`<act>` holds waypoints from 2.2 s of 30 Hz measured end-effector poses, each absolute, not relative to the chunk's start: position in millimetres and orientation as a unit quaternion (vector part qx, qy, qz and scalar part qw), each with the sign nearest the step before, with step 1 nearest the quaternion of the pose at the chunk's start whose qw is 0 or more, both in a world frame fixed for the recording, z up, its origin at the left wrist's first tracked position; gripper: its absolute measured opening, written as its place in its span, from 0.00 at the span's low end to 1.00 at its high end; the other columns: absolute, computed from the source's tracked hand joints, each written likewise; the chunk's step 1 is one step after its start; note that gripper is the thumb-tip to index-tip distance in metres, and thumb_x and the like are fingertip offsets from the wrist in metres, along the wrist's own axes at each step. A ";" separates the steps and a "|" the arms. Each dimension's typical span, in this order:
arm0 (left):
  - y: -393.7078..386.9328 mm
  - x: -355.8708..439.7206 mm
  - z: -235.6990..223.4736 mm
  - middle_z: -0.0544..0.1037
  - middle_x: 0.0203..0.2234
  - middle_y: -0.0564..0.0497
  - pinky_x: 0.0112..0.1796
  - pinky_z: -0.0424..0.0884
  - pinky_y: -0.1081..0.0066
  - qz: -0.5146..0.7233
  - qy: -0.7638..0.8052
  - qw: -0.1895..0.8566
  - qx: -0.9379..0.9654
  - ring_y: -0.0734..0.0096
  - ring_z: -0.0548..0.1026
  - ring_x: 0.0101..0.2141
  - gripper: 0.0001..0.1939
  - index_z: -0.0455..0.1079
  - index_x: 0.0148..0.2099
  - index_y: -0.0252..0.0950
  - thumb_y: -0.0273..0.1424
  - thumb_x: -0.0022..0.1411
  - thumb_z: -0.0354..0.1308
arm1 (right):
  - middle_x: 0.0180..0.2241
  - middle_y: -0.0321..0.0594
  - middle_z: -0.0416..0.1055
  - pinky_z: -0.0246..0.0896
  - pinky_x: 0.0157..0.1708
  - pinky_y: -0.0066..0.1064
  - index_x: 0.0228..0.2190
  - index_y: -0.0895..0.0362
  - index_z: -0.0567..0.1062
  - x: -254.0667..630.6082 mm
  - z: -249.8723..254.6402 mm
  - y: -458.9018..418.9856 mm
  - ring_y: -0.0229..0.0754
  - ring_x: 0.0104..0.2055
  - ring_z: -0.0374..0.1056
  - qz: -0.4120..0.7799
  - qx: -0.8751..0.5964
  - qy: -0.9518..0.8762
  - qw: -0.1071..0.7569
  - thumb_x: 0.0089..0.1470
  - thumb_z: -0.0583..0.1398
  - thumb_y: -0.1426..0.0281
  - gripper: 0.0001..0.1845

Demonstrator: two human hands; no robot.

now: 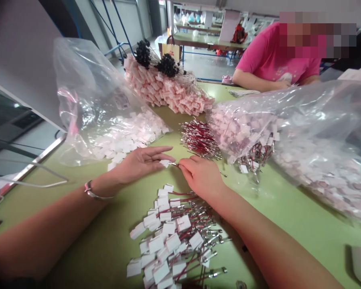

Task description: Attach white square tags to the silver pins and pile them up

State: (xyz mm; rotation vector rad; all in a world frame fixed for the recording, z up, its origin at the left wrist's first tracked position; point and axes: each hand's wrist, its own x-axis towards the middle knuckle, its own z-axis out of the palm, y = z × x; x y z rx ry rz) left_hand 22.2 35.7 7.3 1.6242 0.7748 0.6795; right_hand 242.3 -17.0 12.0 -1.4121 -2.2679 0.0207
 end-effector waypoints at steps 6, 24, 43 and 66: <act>26.4 31.2 9.6 0.78 0.45 0.44 0.39 0.75 0.69 0.319 0.372 0.506 0.710 0.68 0.78 0.39 0.25 0.68 0.56 0.38 0.32 0.56 0.64 | 0.21 0.38 0.71 0.44 0.23 0.29 0.29 0.59 0.77 236.6 12.9 -22.1 0.37 0.22 0.62 -0.127 -0.496 -0.834 0.205 0.59 0.51 0.73 0.15; 23.8 37.1 -11.5 0.79 0.21 0.50 0.24 0.73 0.73 0.231 0.427 0.561 0.671 0.71 0.77 0.22 0.14 0.73 0.43 0.34 0.36 0.56 0.62 | 0.20 0.39 0.69 0.39 0.23 0.31 0.26 0.58 0.72 233.0 3.1 -27.8 0.38 0.21 0.58 -0.095 -0.524 -0.833 0.150 0.58 0.51 0.74 0.13; 29.7 31.7 21.7 0.78 0.26 0.50 0.28 0.70 0.72 0.182 0.397 0.466 0.770 0.70 0.75 0.27 0.11 0.74 0.38 0.36 0.38 0.55 0.61 | 0.21 0.37 0.69 0.45 0.24 0.30 0.28 0.56 0.73 232.6 14.2 -33.1 0.37 0.22 0.60 0.044 -0.570 -0.807 0.147 0.57 0.52 0.71 0.11; 62.7 -8.6 16.8 0.74 0.33 0.43 0.36 0.65 0.65 0.087 0.534 0.101 0.835 0.58 0.72 0.35 0.09 0.71 0.38 0.34 0.31 0.58 0.52 | 0.32 0.40 0.71 0.50 0.27 0.30 0.30 0.55 0.75 243.0 7.4 -4.6 0.39 0.30 0.65 0.073 -0.639 -0.763 0.062 0.57 0.55 0.69 0.09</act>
